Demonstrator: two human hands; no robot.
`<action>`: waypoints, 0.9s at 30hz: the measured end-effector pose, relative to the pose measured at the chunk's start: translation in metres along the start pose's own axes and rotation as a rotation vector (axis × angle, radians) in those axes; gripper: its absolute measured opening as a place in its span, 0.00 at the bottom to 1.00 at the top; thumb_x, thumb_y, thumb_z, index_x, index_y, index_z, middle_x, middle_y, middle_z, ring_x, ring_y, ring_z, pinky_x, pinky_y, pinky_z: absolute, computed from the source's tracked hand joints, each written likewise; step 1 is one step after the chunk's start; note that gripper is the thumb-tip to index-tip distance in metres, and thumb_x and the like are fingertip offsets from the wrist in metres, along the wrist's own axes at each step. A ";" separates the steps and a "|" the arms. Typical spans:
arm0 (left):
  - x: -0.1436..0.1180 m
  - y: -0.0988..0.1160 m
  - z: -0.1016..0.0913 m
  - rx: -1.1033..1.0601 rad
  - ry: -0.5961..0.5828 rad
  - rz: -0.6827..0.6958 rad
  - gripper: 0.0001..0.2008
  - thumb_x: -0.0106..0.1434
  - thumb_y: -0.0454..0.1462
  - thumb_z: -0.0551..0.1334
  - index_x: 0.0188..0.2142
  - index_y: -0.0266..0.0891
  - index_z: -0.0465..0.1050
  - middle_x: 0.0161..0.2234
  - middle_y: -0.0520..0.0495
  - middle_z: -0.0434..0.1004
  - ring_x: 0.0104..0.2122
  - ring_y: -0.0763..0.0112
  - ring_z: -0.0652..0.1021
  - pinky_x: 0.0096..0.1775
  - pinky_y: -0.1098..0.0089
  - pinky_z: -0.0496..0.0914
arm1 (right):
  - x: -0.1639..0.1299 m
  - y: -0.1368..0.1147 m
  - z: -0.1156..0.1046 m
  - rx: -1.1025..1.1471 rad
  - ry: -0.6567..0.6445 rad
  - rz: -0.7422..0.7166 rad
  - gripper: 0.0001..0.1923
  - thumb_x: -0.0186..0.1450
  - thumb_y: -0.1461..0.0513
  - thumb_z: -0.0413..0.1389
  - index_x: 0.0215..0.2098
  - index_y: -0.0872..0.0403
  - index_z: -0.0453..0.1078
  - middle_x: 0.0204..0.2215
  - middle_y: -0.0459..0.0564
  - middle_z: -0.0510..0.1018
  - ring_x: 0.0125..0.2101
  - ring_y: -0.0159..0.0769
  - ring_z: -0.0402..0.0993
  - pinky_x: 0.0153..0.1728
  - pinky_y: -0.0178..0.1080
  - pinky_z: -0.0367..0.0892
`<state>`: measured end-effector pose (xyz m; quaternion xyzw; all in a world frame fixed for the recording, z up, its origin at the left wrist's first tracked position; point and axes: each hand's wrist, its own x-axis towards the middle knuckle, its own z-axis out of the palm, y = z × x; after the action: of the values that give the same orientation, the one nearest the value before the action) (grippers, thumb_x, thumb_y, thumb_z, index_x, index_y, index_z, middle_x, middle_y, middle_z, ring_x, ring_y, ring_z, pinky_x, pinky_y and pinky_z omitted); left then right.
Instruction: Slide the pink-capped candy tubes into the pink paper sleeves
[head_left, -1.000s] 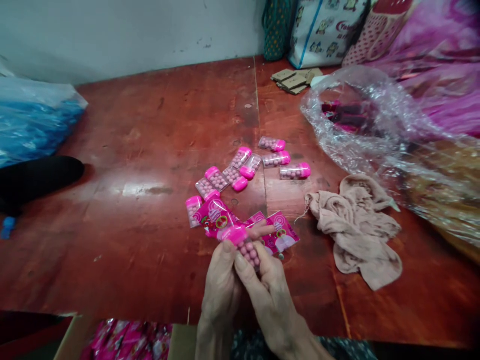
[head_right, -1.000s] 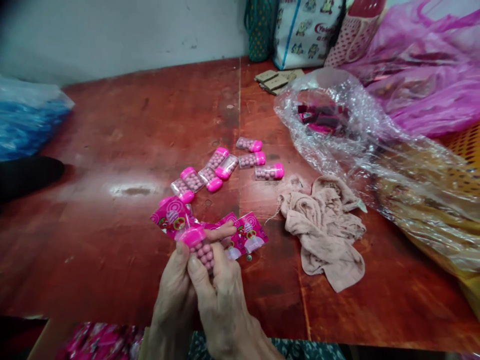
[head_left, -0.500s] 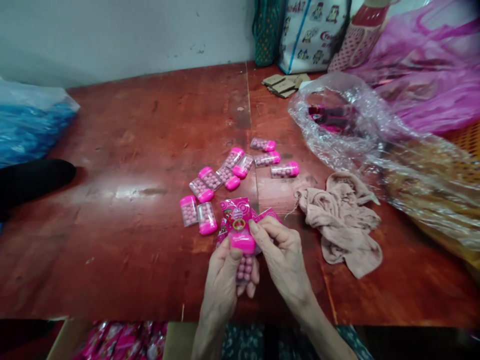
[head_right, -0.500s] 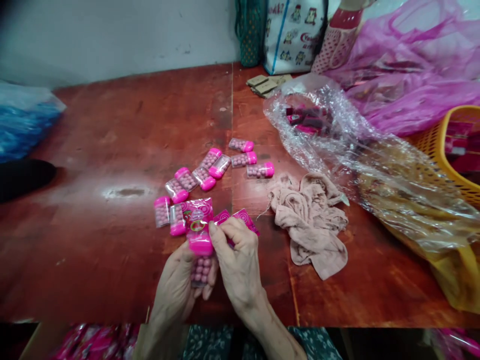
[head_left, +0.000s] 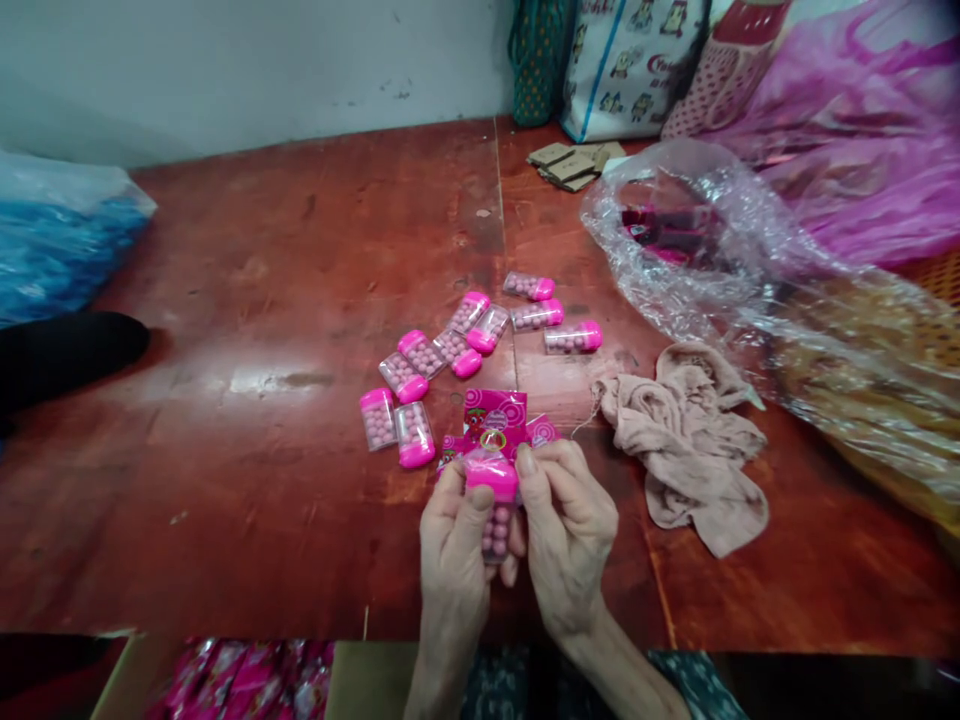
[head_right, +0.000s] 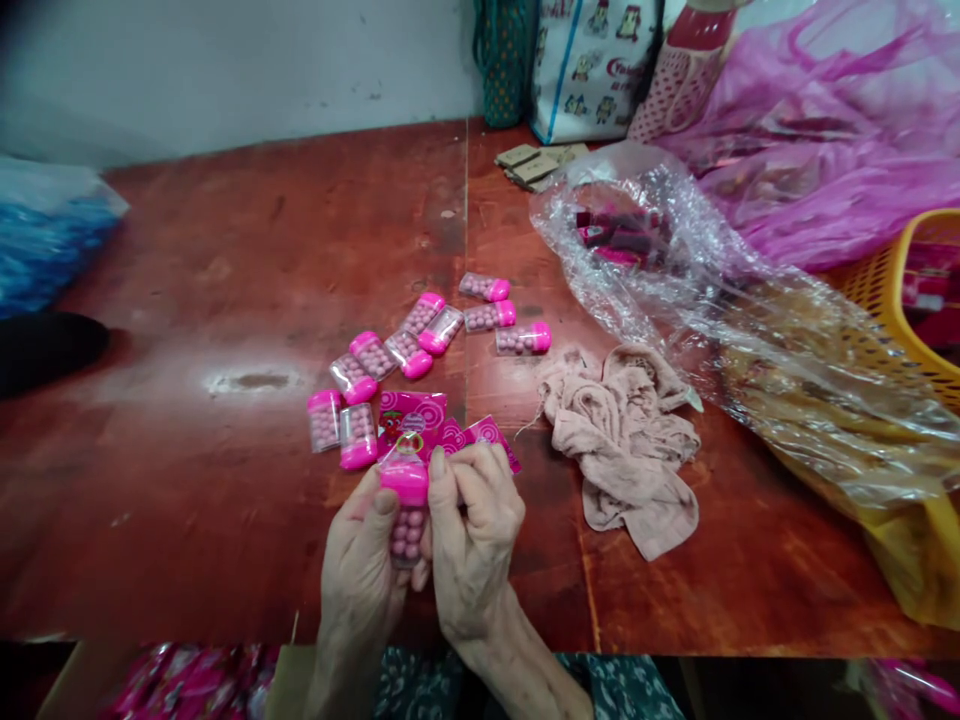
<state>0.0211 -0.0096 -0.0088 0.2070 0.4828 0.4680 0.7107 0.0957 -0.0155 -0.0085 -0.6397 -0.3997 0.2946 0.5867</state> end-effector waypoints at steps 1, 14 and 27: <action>0.001 0.001 -0.001 0.005 -0.002 0.001 0.10 0.55 0.42 0.64 0.30 0.38 0.68 0.12 0.57 0.66 0.09 0.81 0.64 0.10 0.82 0.59 | -0.001 0.000 -0.001 -0.012 0.001 -0.018 0.16 0.65 0.65 0.49 0.19 0.54 0.62 0.23 0.44 0.65 0.26 0.31 0.61 0.32 0.36 0.59; 0.007 0.008 -0.007 0.086 0.021 0.026 0.12 0.59 0.44 0.58 0.28 0.37 0.68 0.09 0.55 0.65 0.06 0.80 0.60 0.08 0.81 0.55 | 0.007 0.005 0.003 0.349 -0.171 0.280 0.17 0.65 0.56 0.51 0.20 0.54 0.66 0.22 0.43 0.65 0.25 0.30 0.63 0.29 0.34 0.60; 0.004 0.001 -0.005 0.117 0.253 0.215 0.10 0.55 0.43 0.63 0.31 0.38 0.71 0.23 0.53 0.73 0.22 0.75 0.74 0.26 0.77 0.68 | -0.013 0.007 0.016 0.133 -0.165 0.202 0.05 0.60 0.61 0.55 0.35 0.54 0.69 0.29 0.46 0.71 0.30 0.33 0.68 0.30 0.35 0.66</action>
<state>0.0163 -0.0066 -0.0121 0.2376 0.5700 0.5347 0.5769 0.0772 -0.0183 -0.0190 -0.6100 -0.3596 0.4295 0.5605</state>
